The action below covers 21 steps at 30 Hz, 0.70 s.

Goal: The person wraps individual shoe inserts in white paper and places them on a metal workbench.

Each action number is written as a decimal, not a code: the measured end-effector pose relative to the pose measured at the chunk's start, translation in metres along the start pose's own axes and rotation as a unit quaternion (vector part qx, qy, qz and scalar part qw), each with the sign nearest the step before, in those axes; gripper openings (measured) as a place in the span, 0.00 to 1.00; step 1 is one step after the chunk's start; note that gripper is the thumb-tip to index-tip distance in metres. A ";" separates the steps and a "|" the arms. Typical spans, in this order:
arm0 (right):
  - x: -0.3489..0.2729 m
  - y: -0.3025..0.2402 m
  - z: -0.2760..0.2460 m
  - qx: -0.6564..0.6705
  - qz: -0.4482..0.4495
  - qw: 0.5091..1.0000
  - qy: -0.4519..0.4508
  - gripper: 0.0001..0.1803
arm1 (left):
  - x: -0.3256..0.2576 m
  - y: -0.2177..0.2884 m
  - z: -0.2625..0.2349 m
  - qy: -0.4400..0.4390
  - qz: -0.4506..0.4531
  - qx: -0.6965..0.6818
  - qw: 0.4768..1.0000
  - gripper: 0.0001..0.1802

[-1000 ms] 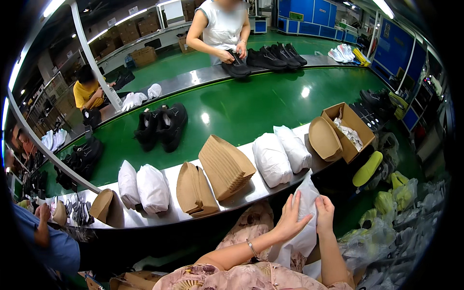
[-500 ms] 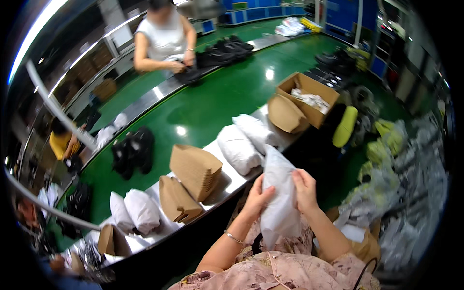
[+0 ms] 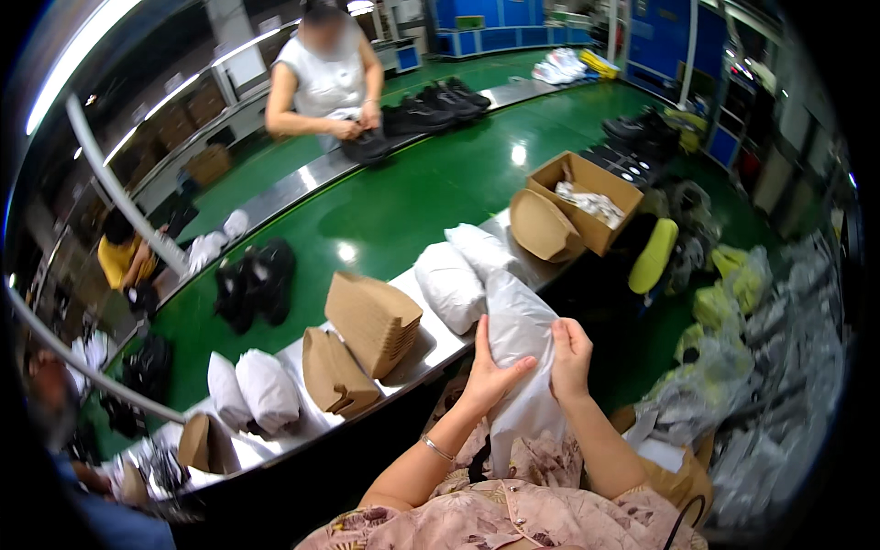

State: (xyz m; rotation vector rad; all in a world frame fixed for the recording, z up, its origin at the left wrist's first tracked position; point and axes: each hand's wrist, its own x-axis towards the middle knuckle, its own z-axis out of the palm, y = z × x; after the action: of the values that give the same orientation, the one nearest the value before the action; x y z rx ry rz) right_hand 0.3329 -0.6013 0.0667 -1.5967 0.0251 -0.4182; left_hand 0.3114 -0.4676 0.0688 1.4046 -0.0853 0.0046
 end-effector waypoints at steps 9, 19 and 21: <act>0.003 -0.020 0.002 0.127 0.095 0.986 -0.057 0.13 | -0.001 -0.030 -0.031 -0.102 -0.138 -0.291 0.941 0.32; 0.023 -0.014 -0.025 -0.008 -0.032 0.977 -0.209 0.14 | -0.002 -0.005 -0.021 -0.105 -0.108 -0.384 0.911 0.36; 0.017 -0.014 -0.021 0.119 0.038 0.968 -0.217 0.15 | -0.003 -0.010 -0.020 -0.125 -0.127 -0.377 0.909 0.41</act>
State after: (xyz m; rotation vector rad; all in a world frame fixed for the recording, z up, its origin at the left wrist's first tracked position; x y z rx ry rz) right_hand 0.3395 -0.6255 0.0851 -1.4136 -0.2880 -0.0030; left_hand 0.3104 -0.4490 0.0557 0.6232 -0.1023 -0.3894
